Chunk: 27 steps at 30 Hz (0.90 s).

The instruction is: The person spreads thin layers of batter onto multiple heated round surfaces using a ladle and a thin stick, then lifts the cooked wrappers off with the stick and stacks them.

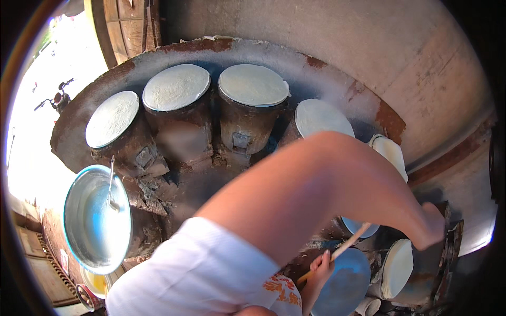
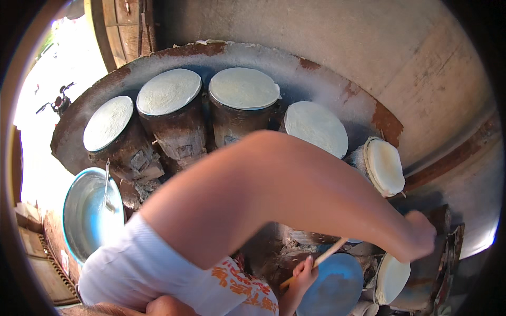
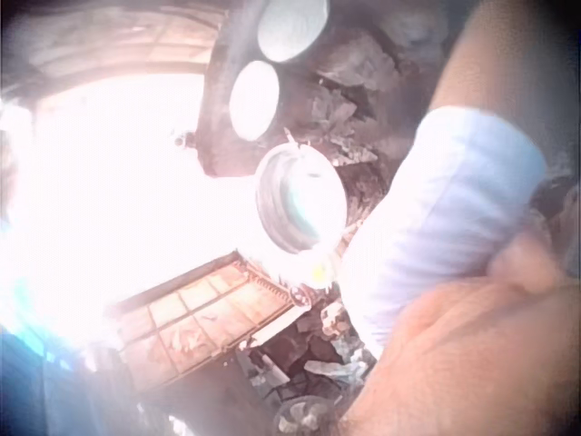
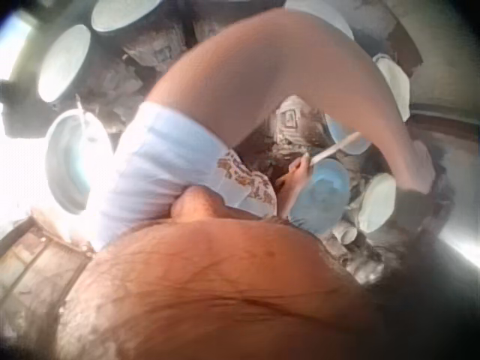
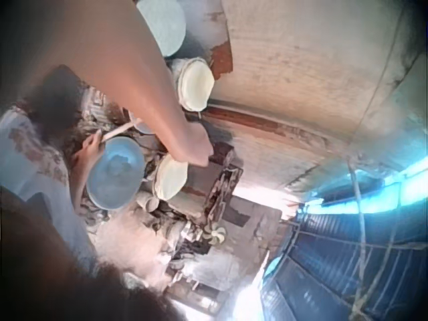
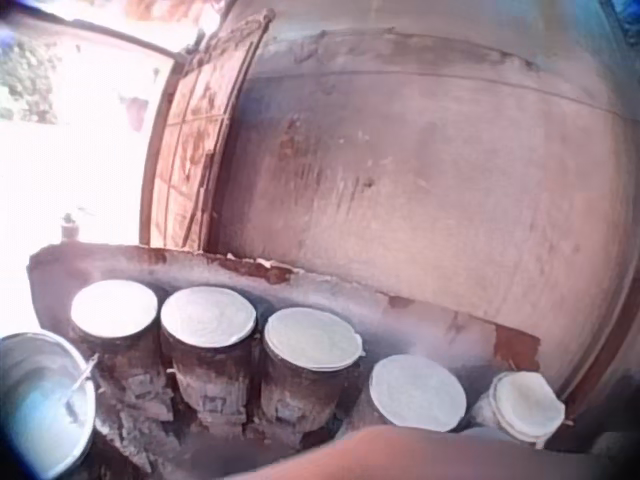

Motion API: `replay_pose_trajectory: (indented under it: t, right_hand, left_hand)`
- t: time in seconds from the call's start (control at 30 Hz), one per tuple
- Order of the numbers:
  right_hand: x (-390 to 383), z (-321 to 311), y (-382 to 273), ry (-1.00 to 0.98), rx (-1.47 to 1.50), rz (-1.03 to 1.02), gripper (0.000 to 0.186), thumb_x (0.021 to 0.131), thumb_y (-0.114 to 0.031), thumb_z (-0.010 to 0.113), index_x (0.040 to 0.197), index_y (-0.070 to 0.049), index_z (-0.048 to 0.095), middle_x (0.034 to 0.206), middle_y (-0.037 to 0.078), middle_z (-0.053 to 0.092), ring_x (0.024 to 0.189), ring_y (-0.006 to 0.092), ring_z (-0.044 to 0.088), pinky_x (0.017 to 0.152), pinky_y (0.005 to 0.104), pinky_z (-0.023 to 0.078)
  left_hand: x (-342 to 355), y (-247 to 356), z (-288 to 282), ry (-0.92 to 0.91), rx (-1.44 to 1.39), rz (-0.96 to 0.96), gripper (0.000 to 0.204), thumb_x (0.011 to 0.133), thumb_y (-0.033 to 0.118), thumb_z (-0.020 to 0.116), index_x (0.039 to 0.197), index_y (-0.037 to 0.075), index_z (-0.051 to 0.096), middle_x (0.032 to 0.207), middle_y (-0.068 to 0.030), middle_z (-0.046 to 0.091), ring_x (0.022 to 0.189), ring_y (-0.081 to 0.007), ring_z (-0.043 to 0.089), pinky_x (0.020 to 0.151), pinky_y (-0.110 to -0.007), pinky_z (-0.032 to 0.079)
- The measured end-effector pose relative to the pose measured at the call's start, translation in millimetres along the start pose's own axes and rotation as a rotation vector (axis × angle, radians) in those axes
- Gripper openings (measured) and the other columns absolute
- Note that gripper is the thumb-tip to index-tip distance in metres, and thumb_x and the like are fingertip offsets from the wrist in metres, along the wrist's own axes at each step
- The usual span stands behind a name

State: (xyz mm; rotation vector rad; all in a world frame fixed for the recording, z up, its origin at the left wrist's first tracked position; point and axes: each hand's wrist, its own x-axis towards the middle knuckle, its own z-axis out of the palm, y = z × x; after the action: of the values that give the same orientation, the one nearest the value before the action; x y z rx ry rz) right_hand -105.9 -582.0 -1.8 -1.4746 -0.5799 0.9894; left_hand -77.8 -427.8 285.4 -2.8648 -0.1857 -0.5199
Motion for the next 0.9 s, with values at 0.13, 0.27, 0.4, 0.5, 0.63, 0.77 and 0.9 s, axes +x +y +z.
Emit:
replay_pose_trajectory:
  t: [0.13,0.27,0.4,0.5,0.63,0.77,0.9]
  right_hand:
    - [-0.4,91.7,-14.3,-0.075,0.092,-0.064,0.036,0.092,-0.020,0.052,0.060,-0.011,0.038,0.047,-0.002,0.036,0.036,0.0083,0.031,0.036,0.0247,0.023]
    - [7.7,164.9,8.9,-0.178,0.034,0.024,0.035,0.091,-0.024,0.055,0.061,-0.011,0.040,0.049,0.000,0.038,0.038,0.0083,0.033,0.038,0.0252,0.025]
    - [1.9,198.1,19.9,-0.185,-0.129,0.041,0.029,0.090,-0.023,0.058,0.069,-0.008,0.046,0.051,0.000,0.041,0.036,0.0072,0.034,0.034,0.0235,0.024]
    - [9.5,242.1,34.0,-0.302,-0.173,0.161,0.028,0.090,-0.022,0.059,0.071,-0.008,0.045,0.051,0.000,0.041,0.036,0.0072,0.034,0.034,0.0232,0.024]
    - [23.1,302.8,48.3,-0.564,-0.278,0.299,0.026,0.089,-0.021,0.060,0.071,-0.009,0.046,0.052,-0.001,0.040,0.036,0.0068,0.034,0.033,0.0229,0.025]
    - [26.2,375.1,62.3,-0.951,-0.493,0.183,0.024,0.090,-0.019,0.061,0.073,-0.009,0.047,0.052,-0.002,0.043,0.037,0.0047,0.035,0.033,0.0215,0.026]
    - [-5.5,452.1,65.2,-1.231,-0.656,-0.008,0.030,0.087,-0.022,0.065,0.066,-0.006,0.049,0.052,-0.002,0.048,0.048,0.0062,0.046,0.045,0.0233,0.035]
  left_hand:
    - [-188.9,-63.6,-18.0,0.141,-0.435,-0.203,0.006,0.070,0.010,0.064,0.073,0.007,0.067,0.081,-0.0105,0.065,0.076,-0.0292,0.065,0.053,-0.046,0.052]
    - [-450.8,-104.6,0.4,0.262,-0.746,-0.578,0.017,0.081,0.012,0.063,0.098,0.008,0.064,0.082,-0.0105,0.057,0.080,-0.0276,0.059,0.068,-0.036,0.050]
    - [-745.3,-5.1,87.5,0.592,0.094,-1.719,0.016,0.079,0.001,0.060,0.095,0.001,0.062,0.087,-0.0085,0.060,0.083,-0.0207,0.058,0.073,-0.031,0.047]
    - [-909.9,101.9,83.0,0.615,0.802,-2.174,0.030,0.087,0.013,0.056,0.112,-0.002,0.059,0.084,-0.0154,0.057,0.083,-0.0329,0.056,0.080,-0.039,0.047]
    - [-952.6,103.9,109.5,0.508,0.280,-2.750,0.048,0.091,0.032,0.050,0.132,0.008,0.044,0.122,-0.0203,0.048,0.108,-0.0351,0.049,0.093,-0.040,0.041]
    - [-992.8,78.9,145.0,1.034,-0.078,-2.750,0.057,0.094,0.045,0.039,0.144,0.018,0.030,0.143,-0.0173,0.036,0.125,-0.0382,0.039,0.103,-0.042,0.035]
    - [-972.4,57.3,97.0,1.487,-0.109,-2.793,0.055,0.088,0.052,0.051,0.134,0.022,0.045,0.112,-0.0212,0.055,0.070,-0.0262,0.063,0.060,-0.037,0.056]
